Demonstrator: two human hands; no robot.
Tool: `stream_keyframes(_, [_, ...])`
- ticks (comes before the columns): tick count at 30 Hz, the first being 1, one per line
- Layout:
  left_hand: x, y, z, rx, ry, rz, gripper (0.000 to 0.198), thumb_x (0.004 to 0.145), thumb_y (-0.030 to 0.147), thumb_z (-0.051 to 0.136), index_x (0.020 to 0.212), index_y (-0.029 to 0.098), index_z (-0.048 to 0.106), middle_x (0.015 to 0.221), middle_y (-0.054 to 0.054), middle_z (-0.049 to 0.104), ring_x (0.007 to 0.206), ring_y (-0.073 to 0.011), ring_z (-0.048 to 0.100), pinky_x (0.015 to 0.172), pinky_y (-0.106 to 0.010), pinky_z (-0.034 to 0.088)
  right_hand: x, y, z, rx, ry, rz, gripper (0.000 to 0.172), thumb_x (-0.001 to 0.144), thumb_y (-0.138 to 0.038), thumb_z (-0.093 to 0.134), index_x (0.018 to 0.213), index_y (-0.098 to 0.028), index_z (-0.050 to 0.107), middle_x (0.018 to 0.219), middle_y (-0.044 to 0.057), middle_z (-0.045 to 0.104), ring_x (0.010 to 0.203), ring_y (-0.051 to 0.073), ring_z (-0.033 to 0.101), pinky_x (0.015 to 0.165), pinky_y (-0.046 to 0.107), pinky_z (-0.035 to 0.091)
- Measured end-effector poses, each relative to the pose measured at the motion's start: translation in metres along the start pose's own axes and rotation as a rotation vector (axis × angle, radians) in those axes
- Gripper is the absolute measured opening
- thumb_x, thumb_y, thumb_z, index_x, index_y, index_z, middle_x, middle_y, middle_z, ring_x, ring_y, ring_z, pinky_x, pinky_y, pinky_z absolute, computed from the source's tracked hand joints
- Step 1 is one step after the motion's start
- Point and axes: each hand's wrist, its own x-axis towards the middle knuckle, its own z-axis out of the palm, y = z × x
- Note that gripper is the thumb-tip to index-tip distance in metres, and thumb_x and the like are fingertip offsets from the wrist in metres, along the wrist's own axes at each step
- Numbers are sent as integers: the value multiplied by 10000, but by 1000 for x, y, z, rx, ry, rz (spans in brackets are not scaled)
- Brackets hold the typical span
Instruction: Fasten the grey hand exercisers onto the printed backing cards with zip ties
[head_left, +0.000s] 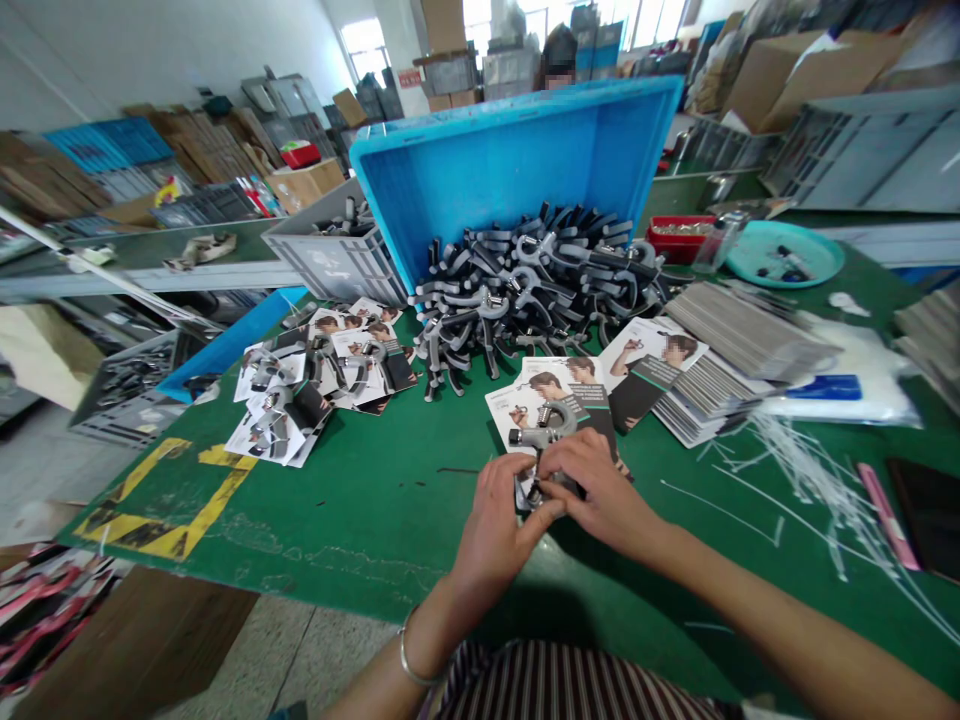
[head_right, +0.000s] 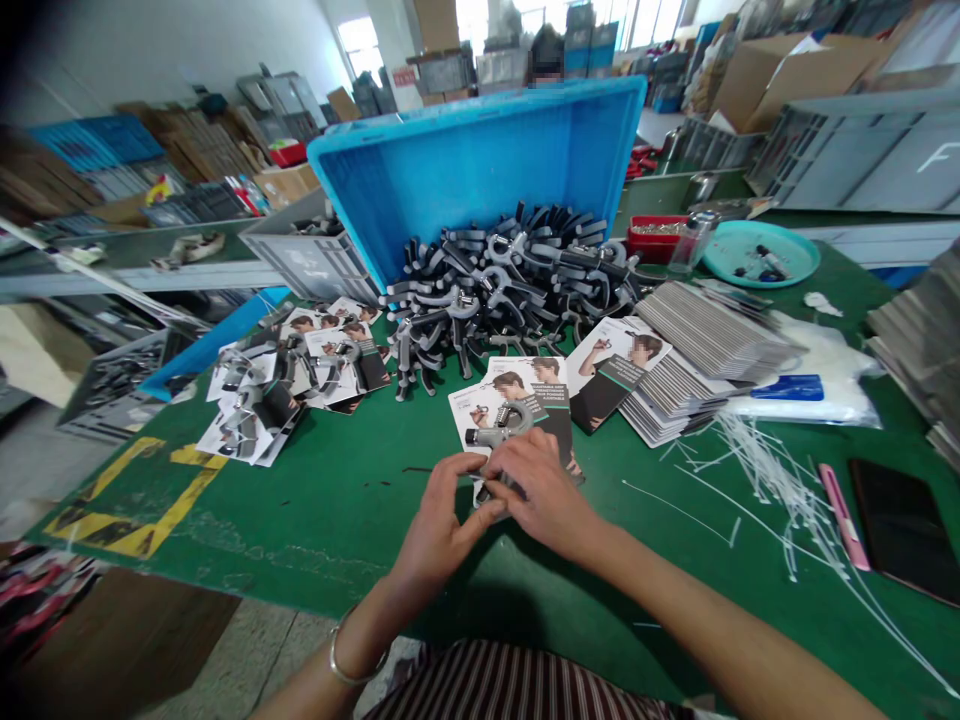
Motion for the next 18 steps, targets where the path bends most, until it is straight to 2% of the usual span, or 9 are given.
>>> stream_keyframes(3, [-5,-15,9,57,35,0,512,828,377,706,1247,194,478,1247,-127,569,1185,-264,532,1014,-455,431,4,2,4,86,-39,-47,82,960,-218,533,921,-218,605,1007,32,681,983,198,553,908,381,368])
stream_keyframes(6, [-4,-25,14,141,3,96,396,868,314,659,1220,201,517,1271,-125,575,1198,-273,526,1016,-482,428,4,1,5,140,-34,-86,92,955,-213,540,884,-214,598,1042,30,678,1026,189,567,950,392,367])
stream_keyframes(9, [-3,-27,16,197,-15,202,296,913,233,576,1206,201,545,1285,-128,586,1191,-268,533,1020,-495,426,-11,1,1,176,58,-49,85,952,-237,542,889,-221,596,1031,41,666,1032,200,573,961,407,385])
stream_keyframes(11, [-2,-26,10,205,-23,268,298,913,209,565,1211,205,552,1258,-124,610,1167,-260,552,1010,-477,445,-33,10,-8,147,172,52,90,960,-268,526,921,-233,599,1056,58,653,1060,220,567,964,423,400])
stream_keyframes(13, [1,-29,-7,232,13,315,283,901,200,577,1183,215,569,1209,-112,638,1129,-254,577,992,-460,465,-67,33,-23,34,276,199,103,963,-290,511,981,-243,601,1100,79,635,1094,246,558,969,450,409])
stream_keyframes(14, [4,-34,-21,266,55,324,269,891,200,590,1160,219,579,1188,-108,648,1113,-255,586,985,-459,470,-86,50,-33,-53,286,272,124,960,-301,508,1020,-243,599,1104,89,627,1087,259,564,968,465,412])
stream_keyframes(16, [19,-49,-61,369,190,317,241,869,224,627,1107,219,592,1152,-99,660,1094,-261,593,980,-467,468,-125,86,-53,-198,167,380,182,928,-361,534,1025,-223,603,1063,117,617,971,277,603,861,448,472])
stream_keyframes(18, [42,-75,-113,506,361,272,225,866,275,642,1073,206,590,1156,-84,659,1119,-259,580,1006,-478,443,-157,118,-69,-334,46,522,258,901,-407,552,1024,-187,606,1014,165,602,789,270,616,675,405,488])
